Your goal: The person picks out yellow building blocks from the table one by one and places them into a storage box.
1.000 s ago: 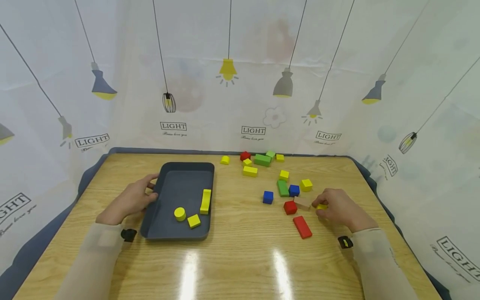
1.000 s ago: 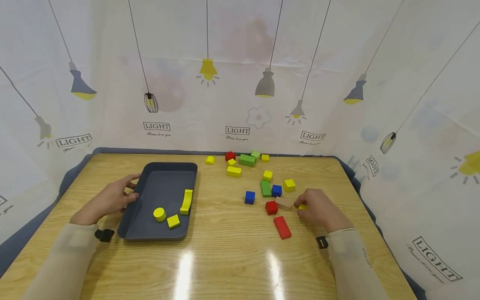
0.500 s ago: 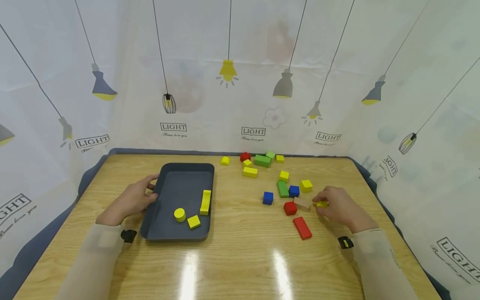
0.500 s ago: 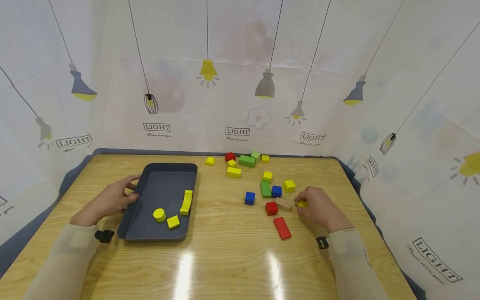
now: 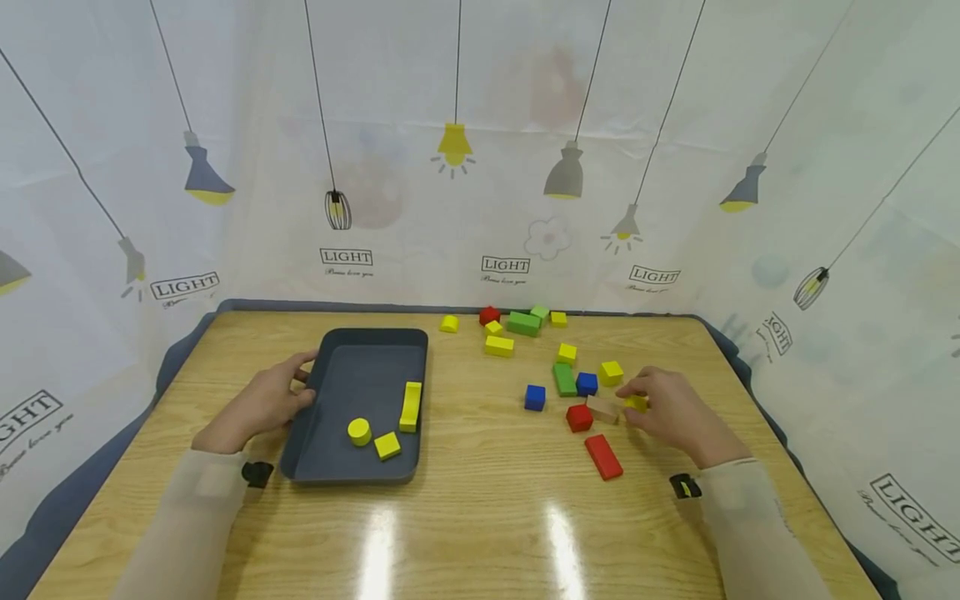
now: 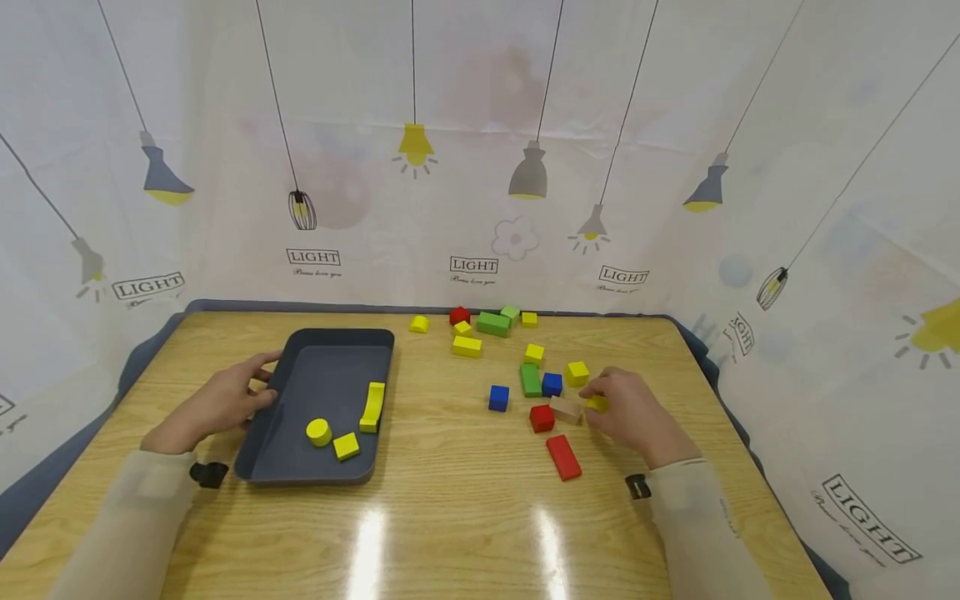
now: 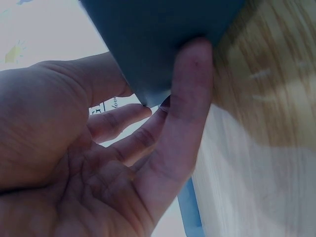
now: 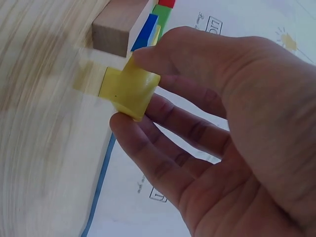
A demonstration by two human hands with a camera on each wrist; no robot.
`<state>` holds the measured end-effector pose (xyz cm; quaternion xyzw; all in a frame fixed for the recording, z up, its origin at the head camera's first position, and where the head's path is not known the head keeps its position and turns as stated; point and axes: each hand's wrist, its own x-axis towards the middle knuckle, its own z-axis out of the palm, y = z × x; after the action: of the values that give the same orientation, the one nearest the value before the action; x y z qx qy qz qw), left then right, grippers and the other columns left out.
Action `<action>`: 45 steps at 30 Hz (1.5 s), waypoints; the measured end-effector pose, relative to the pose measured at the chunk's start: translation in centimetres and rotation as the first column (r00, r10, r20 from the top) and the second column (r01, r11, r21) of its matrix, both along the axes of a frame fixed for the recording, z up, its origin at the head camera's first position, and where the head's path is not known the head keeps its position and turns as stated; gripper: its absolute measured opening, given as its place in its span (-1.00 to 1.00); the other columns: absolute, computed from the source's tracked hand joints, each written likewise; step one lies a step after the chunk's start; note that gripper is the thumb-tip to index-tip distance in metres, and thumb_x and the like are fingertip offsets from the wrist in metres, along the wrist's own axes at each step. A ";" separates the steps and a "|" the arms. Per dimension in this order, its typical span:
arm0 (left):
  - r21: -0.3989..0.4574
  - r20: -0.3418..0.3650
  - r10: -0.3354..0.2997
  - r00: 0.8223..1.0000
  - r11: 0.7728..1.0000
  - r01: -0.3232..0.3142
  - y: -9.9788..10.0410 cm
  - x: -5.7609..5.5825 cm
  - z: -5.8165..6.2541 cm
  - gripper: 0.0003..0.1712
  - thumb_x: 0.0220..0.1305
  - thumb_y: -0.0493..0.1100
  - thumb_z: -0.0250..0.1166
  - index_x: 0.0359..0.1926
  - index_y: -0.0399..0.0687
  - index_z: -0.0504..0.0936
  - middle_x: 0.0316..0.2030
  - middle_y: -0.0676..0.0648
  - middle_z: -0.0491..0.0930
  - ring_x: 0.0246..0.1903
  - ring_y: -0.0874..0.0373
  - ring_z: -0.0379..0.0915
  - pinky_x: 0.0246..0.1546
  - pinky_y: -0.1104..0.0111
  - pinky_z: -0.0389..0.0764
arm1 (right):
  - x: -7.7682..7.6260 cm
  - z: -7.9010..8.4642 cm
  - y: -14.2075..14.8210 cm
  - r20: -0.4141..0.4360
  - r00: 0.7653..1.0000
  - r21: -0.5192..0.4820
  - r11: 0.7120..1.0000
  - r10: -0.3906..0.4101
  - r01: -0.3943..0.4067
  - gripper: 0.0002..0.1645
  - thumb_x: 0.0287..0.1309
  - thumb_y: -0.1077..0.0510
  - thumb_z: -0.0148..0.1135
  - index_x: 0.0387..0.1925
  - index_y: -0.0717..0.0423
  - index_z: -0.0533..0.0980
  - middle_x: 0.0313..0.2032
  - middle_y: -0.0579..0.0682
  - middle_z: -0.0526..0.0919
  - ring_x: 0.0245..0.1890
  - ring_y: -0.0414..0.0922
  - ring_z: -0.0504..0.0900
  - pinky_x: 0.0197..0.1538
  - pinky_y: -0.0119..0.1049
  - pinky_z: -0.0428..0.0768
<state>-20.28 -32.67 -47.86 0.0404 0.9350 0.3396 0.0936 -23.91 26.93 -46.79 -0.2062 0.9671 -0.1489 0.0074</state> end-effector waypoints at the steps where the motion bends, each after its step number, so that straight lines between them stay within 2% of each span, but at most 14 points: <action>1: -0.003 0.001 0.002 1.000 1.000 -0.002 0.0 0.0 0.0 -0.20 0.46 -0.28 0.15 0.59 -0.09 -0.01 0.23 -0.50 0.35 -0.52 0.06 0.51 -0.53 0.24 0.61 | 0.0 0.0 -0.2 -0.002 1.000 -0.002 1.000 0.004 -0.004 -0.69 0.08 0.20 0.50 -0.09 0.08 0.71 -0.15 0.00 0.62 -0.14 0.02 0.60 0.01 0.02 0.60; 5: -0.009 -0.003 -0.002 1.000 1.000 0.002 0.1 0.1 0.1 -0.20 0.46 -0.29 0.15 0.59 -0.11 -0.01 0.23 -0.51 0.35 -0.53 0.07 0.50 -0.53 0.25 0.60 | 0.2 0.2 -1.1 -0.010 0.999 -0.012 0.999 0.030 -0.030 -0.69 0.09 0.16 0.52 -0.09 0.06 0.72 -0.14 -0.01 0.62 -0.14 0.00 0.58 0.01 0.00 0.60; 12: -0.007 -0.012 -0.009 1.000 1.000 0.008 0.0 0.1 0.0 -0.20 0.46 -0.29 0.15 0.58 -0.12 -0.01 0.23 -0.51 0.35 -0.56 0.07 0.49 -0.55 0.25 0.60 | 0.6 0.5 -3.0 -0.040 0.995 -0.032 0.995 0.092 -0.094 -0.73 0.12 0.11 0.49 -0.12 0.04 0.73 -0.22 -0.06 0.59 -0.27 -0.05 0.53 -0.16 -0.16 0.59; 18: 0.000 -0.009 -0.006 1.000 1.000 0.006 0.0 0.0 0.0 -0.20 0.46 -0.29 0.15 0.59 -0.11 -0.02 0.23 -0.51 0.34 -0.55 0.07 0.49 -0.55 0.24 0.61 | 1.0 0.9 -4.8 -0.036 0.993 -0.039 0.993 0.111 -0.113 -0.71 0.11 0.15 0.46 -0.08 0.00 0.72 -0.09 -0.06 0.60 -0.11 -0.04 0.57 -0.02 -0.11 0.62; 22: 0.003 -0.012 -0.007 1.000 1.000 0.007 -0.1 0.0 -0.1 -0.19 0.46 -0.30 0.15 0.59 -0.12 -0.02 0.23 -0.52 0.35 -0.54 0.07 0.51 -0.55 0.24 0.62 | 1.2 1.3 -6.2 -0.045 0.990 -0.050 0.989 0.135 -0.138 -0.69 0.10 0.16 0.46 -0.07 0.01 0.71 -0.08 -0.04 0.59 -0.15 -0.06 0.57 -0.11 -0.19 0.64; 26: 0.002 -0.013 -0.007 1.000 1.000 0.007 -0.1 0.0 -0.1 -0.19 0.46 -0.29 0.15 0.59 -0.11 -0.02 0.23 -0.51 0.35 -0.53 0.07 0.52 -0.55 0.24 0.61 | 1.3 1.6 -7.5 -0.077 0.979 -0.070 0.979 0.186 -0.192 -0.71 0.09 0.19 0.47 -0.10 0.02 0.72 -0.11 -0.05 0.58 -0.22 -0.09 0.55 -0.21 -0.29 0.60; 34: 0.004 -0.015 -0.012 1.000 1.000 0.012 -0.1 0.0 0.0 -0.19 0.45 -0.29 0.15 0.59 -0.12 -0.02 0.23 -0.51 0.36 -0.54 0.07 0.51 -0.56 0.24 0.61 | 1.0 1.9 -10.3 -0.098 0.962 -0.074 0.962 0.256 -0.264 -0.70 0.07 0.18 0.50 -0.09 0.03 0.73 -0.13 -0.10 0.60 -0.19 -0.14 0.53 -0.12 -0.30 0.60; 45: 0.000 -0.017 -0.020 1.000 1.000 0.020 0.0 0.1 0.0 -0.19 0.46 -0.28 0.15 0.59 -0.12 -0.02 0.23 -0.52 0.35 -0.53 0.07 0.51 -0.54 0.24 0.60 | 0.3 2.0 -15.1 -0.117 0.927 -0.113 0.923 0.356 -0.368 -0.72 0.15 0.14 0.44 -0.07 -0.07 0.71 -0.18 -0.17 0.58 -0.22 -0.24 0.52 -0.14 -0.42 0.55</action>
<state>-20.13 -32.68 -47.84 0.0527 0.9353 0.3384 0.0888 -23.63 11.80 -44.74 -0.3881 0.8995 -0.1991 -0.0246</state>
